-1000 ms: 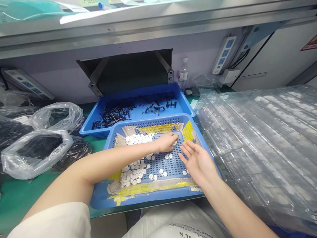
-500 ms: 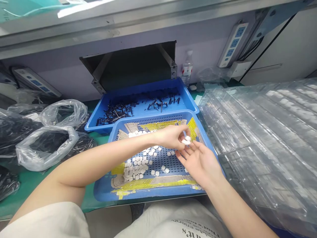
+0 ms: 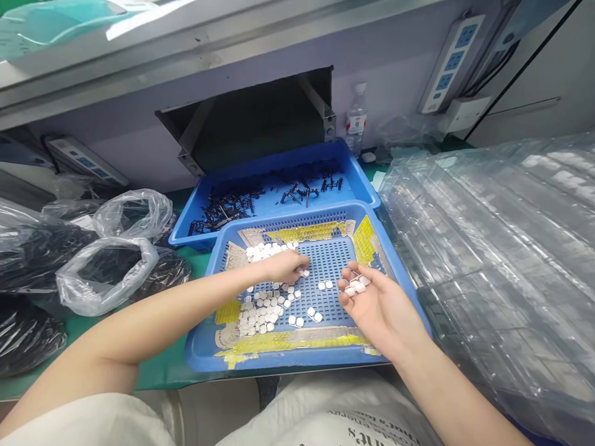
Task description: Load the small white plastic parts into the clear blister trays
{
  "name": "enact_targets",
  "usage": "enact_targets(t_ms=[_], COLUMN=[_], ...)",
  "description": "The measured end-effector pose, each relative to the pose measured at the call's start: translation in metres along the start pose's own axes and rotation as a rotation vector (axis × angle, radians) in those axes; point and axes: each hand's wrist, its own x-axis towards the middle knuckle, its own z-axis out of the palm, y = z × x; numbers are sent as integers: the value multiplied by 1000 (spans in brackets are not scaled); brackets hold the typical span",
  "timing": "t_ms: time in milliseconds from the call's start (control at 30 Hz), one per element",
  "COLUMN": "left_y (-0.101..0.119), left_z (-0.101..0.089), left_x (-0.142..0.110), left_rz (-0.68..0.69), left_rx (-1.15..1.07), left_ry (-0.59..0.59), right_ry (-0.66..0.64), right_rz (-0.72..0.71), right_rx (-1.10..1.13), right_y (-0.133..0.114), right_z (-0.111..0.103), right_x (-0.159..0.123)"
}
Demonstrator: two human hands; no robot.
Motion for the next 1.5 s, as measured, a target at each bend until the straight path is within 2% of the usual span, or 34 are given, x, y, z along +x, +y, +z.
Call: enact_targets(t_ms=[200,300,400,467,567,633,733,833,900,967,1167,1400,1500], left_y=[-12,-10,12,36,62,59,27,-8,-20,-23,-23,-19,-18], left_z=[-14,-26,-45,-60,-79,-83,-67,-37,-21,-15,-22,-4,-9], left_x=[-1,-6,-14,-20,-22,-19,-13,-10,-11,-15,-21,-19,-22], left_rz=[-13,5,56,132,281,192,-105,-240,-270,-268,-244,-193,-205], left_rx=[-206,-331,-437,-469,-329,-160,36,90,84,49,-51,-109,-218], left_ry=[-17,-19,-10,2,82,152,141,74,58,46,36,55,60], right_ry=[-14,17,62,7,-124,-139,-107,-102,-101,-100,-116,-116,-119], right_rz=[-13,-19,0,45,119,127,112,126,115,96,52,36,32], right_rx=[-21,-23,-19,-18,-30,-32,-39,-66,-81,-107,-165,-172,-175], right_y=[1,2,2,2,0,0,-1,-1,-2,-2,0,0,0], right_z=[-3,-2,2,5,5,3,0,-1,1,1,-2,-2,-1], right_x=[0,1,1,1,-1,-2,-4,-6,-6,-5,-3,-3,-4])
